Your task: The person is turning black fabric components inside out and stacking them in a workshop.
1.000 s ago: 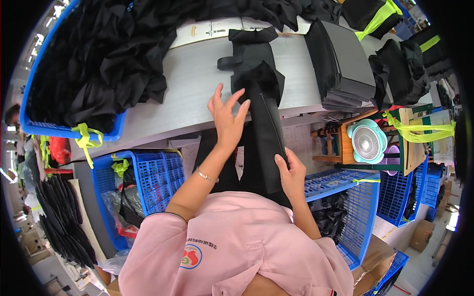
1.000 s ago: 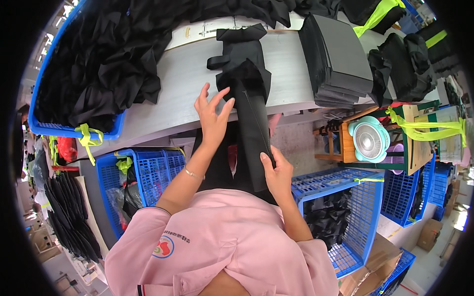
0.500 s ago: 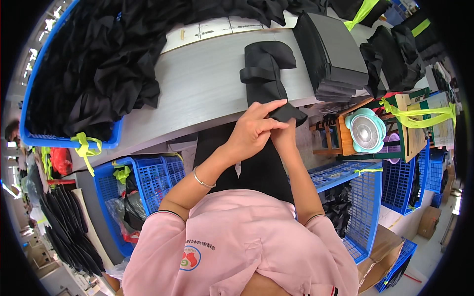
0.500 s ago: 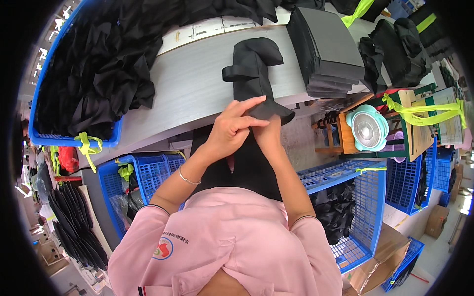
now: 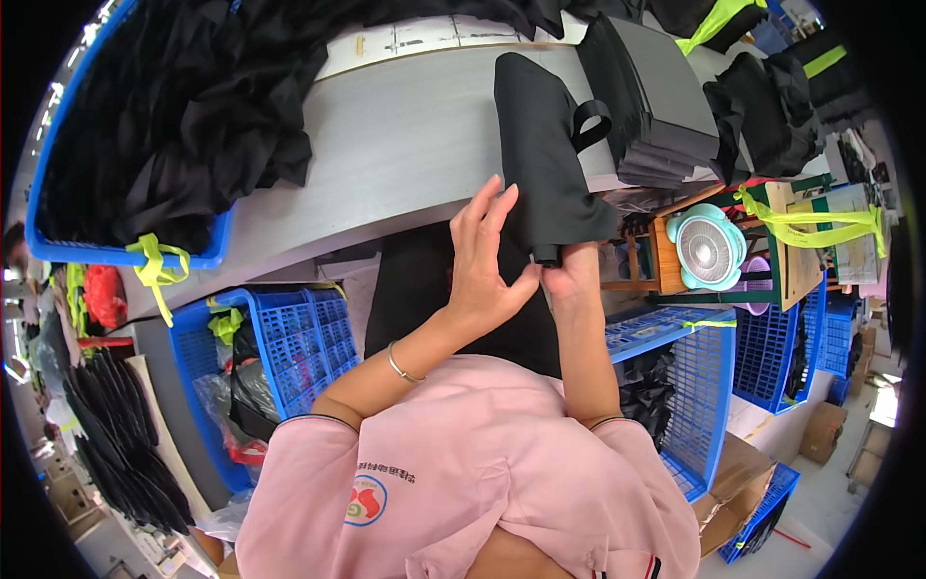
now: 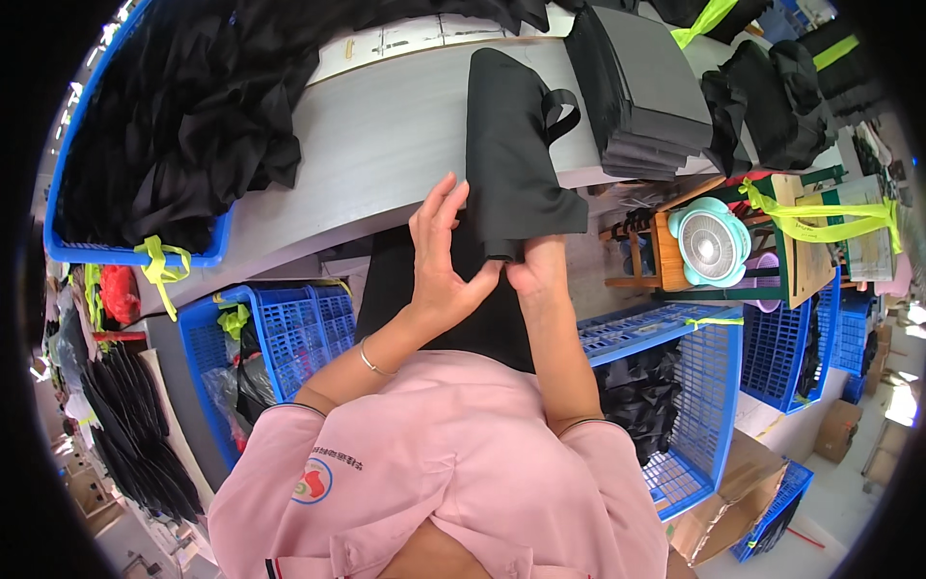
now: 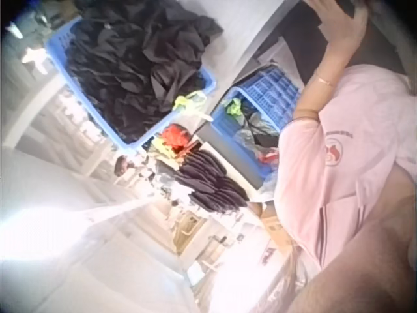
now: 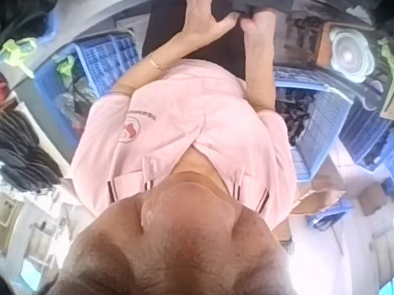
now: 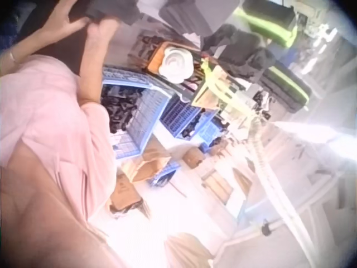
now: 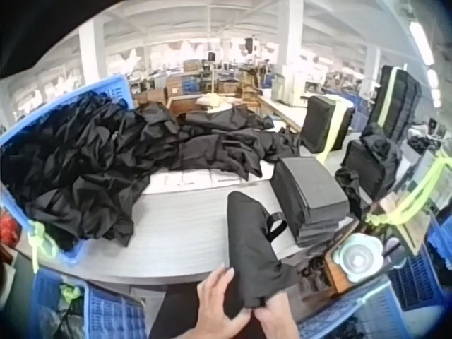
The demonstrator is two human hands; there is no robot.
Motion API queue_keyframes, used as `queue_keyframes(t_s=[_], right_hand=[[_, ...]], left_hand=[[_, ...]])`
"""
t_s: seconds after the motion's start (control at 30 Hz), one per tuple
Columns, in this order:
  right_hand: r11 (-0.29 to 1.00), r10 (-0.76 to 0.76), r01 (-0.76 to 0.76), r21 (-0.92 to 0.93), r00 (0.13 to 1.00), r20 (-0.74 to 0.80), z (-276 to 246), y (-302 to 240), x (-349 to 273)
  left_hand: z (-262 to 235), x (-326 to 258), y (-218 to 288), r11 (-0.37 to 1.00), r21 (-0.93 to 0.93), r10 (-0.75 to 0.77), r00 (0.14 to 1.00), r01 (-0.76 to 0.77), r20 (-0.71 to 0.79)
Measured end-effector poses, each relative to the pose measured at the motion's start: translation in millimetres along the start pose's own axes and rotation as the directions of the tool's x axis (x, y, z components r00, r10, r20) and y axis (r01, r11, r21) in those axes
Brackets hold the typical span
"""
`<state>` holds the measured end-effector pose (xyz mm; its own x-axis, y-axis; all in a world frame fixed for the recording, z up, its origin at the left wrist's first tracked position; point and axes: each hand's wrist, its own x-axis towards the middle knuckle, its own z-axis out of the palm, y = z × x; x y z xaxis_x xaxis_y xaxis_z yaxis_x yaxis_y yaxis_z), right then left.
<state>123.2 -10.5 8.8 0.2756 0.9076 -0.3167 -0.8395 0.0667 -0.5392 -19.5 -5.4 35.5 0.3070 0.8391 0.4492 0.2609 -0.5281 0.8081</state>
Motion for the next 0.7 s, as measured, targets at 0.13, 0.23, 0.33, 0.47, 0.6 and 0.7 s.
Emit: queue_keyframes(t_s=[0.13, 0.23, 0.33, 0.47, 0.6, 0.7], right_hand=[[1.0, 0.017, -0.017, 0.005, 1.0, -0.018, -2.2, 2.4, -7.1], [0.999, 0.041, -0.041, -0.01, 0.999, -0.021, -5.3, 4.4, -9.3], [0.999, 0.029, -0.026, 0.044, 0.997, -0.074, -5.6, 8.8, -8.5], [0.994, 0.012, -0.007, 0.109, 0.999, -0.04, -0.5, 14.3, -8.6], [0.996, 0.009, -0.009, 0.088, 1.0, 0.001, 7.9, 15.3, -12.6], [0.997, 0.002, 0.002, 0.076, 0.999, -0.052, 11.8, 15.8, -13.3]], left_hand=[[4.2, 4.2, 4.0, 1.0, 0.022, 0.002, 0.997, 0.0, -0.08], [5.5, 4.3, 7.8, 0.996, -0.083, 0.027, 0.987, -0.041, -0.157], [5.3, 2.3, 10.0, 0.989, -0.14, 0.028, 0.982, -0.054, -0.184], [4.1, -1.0, 10.7, 0.983, -0.183, 0.003, 0.986, -0.034, -0.167], [4.2, -3.2, 9.2, 0.978, -0.206, -0.002, 0.986, -0.033, -0.169], [4.6, -4.7, 6.3, 0.979, -0.2, -0.005, 0.988, -0.027, -0.157]])
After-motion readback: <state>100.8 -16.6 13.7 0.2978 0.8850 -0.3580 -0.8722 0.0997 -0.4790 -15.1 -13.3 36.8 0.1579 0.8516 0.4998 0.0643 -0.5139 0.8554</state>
